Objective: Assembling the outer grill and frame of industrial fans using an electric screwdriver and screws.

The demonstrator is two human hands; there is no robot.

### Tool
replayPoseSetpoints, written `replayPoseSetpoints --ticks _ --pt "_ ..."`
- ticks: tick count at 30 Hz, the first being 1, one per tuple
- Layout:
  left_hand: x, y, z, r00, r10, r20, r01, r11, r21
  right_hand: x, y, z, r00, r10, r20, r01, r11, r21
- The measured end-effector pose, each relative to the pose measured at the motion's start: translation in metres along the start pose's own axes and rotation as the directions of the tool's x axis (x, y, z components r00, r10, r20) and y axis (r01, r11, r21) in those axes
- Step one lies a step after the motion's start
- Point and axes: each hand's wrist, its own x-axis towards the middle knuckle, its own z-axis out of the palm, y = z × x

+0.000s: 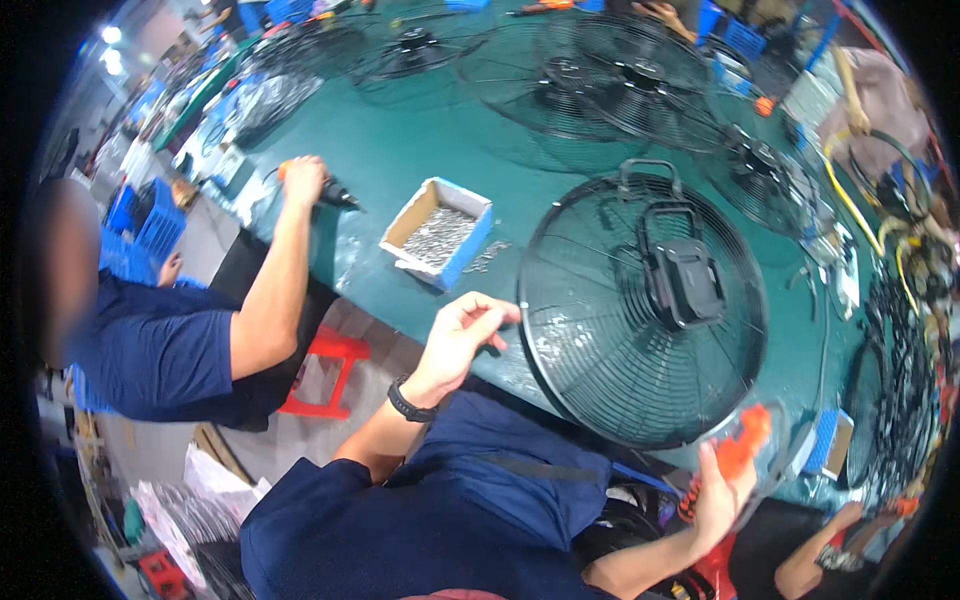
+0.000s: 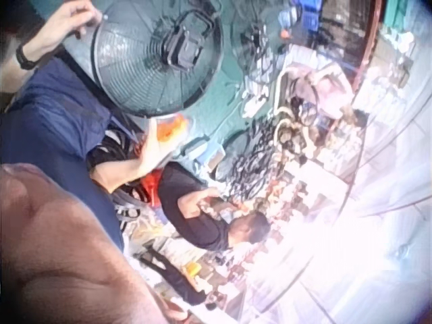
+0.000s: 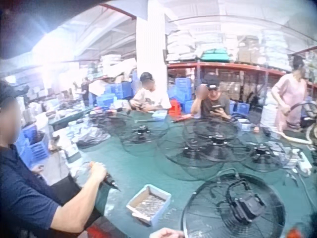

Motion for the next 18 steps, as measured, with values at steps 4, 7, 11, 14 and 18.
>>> replayPoseSetpoints --ticks 4,7,11,14,18 --pt "-0.021 -0.001 -0.009 0.998 -0.064 0.002 0.064 0.988 -0.139 -0.012 -0.01 -0.014 0.936 -0.341 0.087 0.28 0.872 0.4" --pt "-0.031 -0.005 -0.008 0.998 -0.065 0.017 0.066 0.994 -0.09 -0.013 -0.02 -0.013 0.864 -0.487 0.129 0.321 0.729 0.604" --pt "-0.046 -0.013 -0.001 0.986 -0.122 0.11 0.135 0.984 -0.113 -0.009 -0.041 0.006 0.667 -0.684 0.295 0.129 0.496 0.859" --pt "-0.056 -0.022 0.006 0.955 -0.202 0.216 0.241 0.955 -0.172 -0.012 -0.054 0.028 0.591 -0.753 0.29 0.079 0.412 0.908" --pt "-0.066 -0.03 0.011 0.913 -0.29 0.288 0.356 0.911 -0.209 -0.016 -0.062 0.058 0.565 -0.791 0.235 0.013 0.293 0.956"
